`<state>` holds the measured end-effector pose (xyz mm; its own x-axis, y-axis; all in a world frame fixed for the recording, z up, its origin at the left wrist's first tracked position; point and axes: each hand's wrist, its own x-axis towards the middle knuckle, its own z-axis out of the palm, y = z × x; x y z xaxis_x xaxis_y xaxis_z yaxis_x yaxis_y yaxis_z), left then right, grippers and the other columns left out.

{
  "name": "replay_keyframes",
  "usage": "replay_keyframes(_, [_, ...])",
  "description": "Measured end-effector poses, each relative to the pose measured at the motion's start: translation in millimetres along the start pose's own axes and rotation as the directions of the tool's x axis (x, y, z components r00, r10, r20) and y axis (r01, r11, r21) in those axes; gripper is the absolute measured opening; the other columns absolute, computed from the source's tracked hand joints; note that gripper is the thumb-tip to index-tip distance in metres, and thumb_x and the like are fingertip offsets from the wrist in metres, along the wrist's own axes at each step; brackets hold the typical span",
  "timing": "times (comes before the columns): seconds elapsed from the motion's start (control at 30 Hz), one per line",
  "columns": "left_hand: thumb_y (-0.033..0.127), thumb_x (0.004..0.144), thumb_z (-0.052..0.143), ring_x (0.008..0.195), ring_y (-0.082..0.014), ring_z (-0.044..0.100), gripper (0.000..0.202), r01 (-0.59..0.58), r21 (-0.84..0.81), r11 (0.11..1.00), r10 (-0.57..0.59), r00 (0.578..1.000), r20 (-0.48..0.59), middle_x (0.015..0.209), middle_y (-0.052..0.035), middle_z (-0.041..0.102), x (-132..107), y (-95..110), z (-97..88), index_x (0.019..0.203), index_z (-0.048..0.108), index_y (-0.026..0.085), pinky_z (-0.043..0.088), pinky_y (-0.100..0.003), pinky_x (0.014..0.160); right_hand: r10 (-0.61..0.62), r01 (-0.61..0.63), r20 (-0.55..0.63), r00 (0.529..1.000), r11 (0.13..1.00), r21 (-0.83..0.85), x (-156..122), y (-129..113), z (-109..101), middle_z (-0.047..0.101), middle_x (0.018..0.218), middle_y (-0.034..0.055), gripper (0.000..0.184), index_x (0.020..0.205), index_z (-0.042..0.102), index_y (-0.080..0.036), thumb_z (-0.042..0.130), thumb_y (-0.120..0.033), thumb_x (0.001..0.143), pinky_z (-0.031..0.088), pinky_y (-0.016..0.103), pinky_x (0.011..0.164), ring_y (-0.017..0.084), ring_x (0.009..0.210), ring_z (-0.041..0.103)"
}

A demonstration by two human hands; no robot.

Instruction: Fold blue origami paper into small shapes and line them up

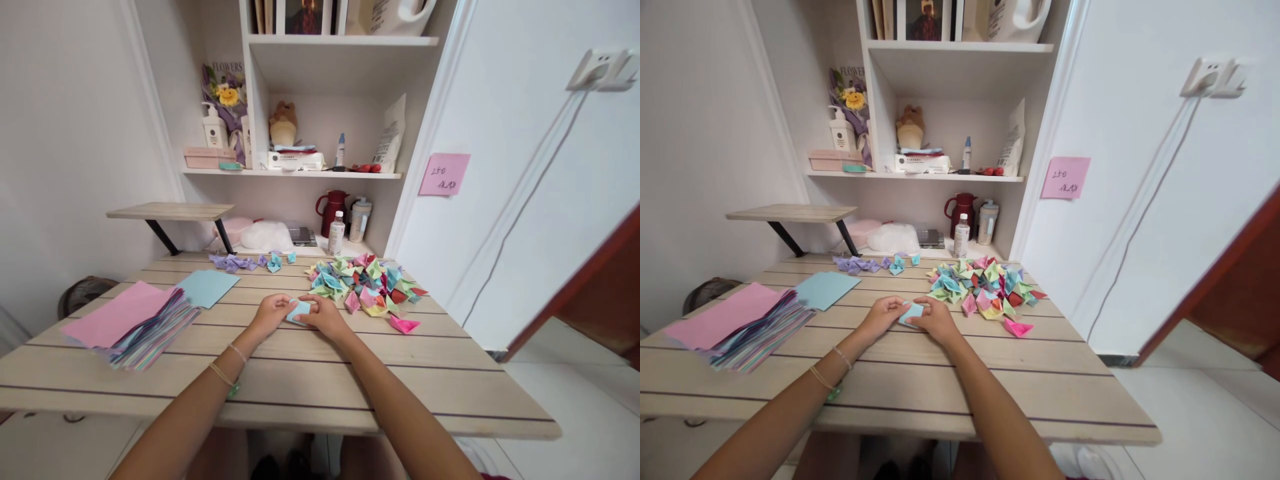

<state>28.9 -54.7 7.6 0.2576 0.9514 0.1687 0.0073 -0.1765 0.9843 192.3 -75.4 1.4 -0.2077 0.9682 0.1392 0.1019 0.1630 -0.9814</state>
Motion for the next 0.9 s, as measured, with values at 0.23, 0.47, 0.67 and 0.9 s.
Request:
replay_keyframes(0.23, [0.037, 0.063, 0.067, 0.055, -0.0128, 0.061, 0.036, 0.047, -0.138, 0.989, -0.047, 0.999, 0.005, 0.069, -0.0046, 0.065, -2.4, 5.3, 1.0, 0.086, 0.055, 0.013, 0.048, -0.023, 0.051, -0.011, 0.022, -0.056, 0.998, 0.977, 0.21, -1.1, -2.3, 4.2, 0.058, 0.052, -0.0046, 0.05, 0.096, 0.046, -0.018, 0.072, -0.032, 0.055, 0.049, 0.026, 0.049, 0.016, 0.05, 0.061])
replay_keyframes(0.47, [0.026, 0.063, 0.07, 0.056, -0.0121, 0.062, 0.036, 0.062, -0.275, 0.96, -0.076, 0.996, -0.041, 0.068, -0.002, 0.065, -0.2, 5.5, -3.9, 0.09, 0.048, 0.016, 0.051, -0.023, 0.055, -0.184, 0.193, -0.058, 0.981, 0.94, 0.283, -0.6, -12.1, -0.1, 0.062, 0.083, 0.0008, 0.05, 0.103, 0.045, -0.023, 0.07, -0.028, 0.06, 0.052, 0.032, 0.064, 0.015, 0.063, 0.064])
replay_keyframes(0.67, [0.022, 0.063, 0.071, 0.068, -0.0135, 0.064, 0.029, 0.084, -0.357, 0.93, -0.088, 0.996, 0.005, 0.08, -0.0079, 0.068, -0.6, 11.6, -8.9, 0.087, 0.059, 0.011, 0.051, -0.023, 0.065, -0.265, 0.266, -0.033, 0.964, 0.937, 0.225, 4.3, -13.8, -13.6, 0.065, 0.082, 0.0052, 0.028, 0.088, 0.06, -0.019, 0.067, -0.033, 0.065, 0.049, 0.037, 0.077, 0.02, 0.08, 0.063])
replay_keyframes(0.9, [0.018, 0.058, 0.074, 0.076, -0.0181, 0.065, 0.036, 0.057, -0.328, 0.943, -0.033, 0.996, 0.079, 0.086, -0.0104, 0.069, -3.5, 15.5, -8.0, 0.091, 0.061, 0.01, 0.05, -0.03, 0.075, -0.243, 0.24, -0.011, 0.97, 0.947, 0.214, 2.3, -16.4, -20.1, 0.068, 0.079, 0.0048, 0.031, 0.086, 0.064, -0.019, 0.07, -0.037, 0.061, 0.049, 0.036, 0.075, 0.021, 0.078, 0.064])
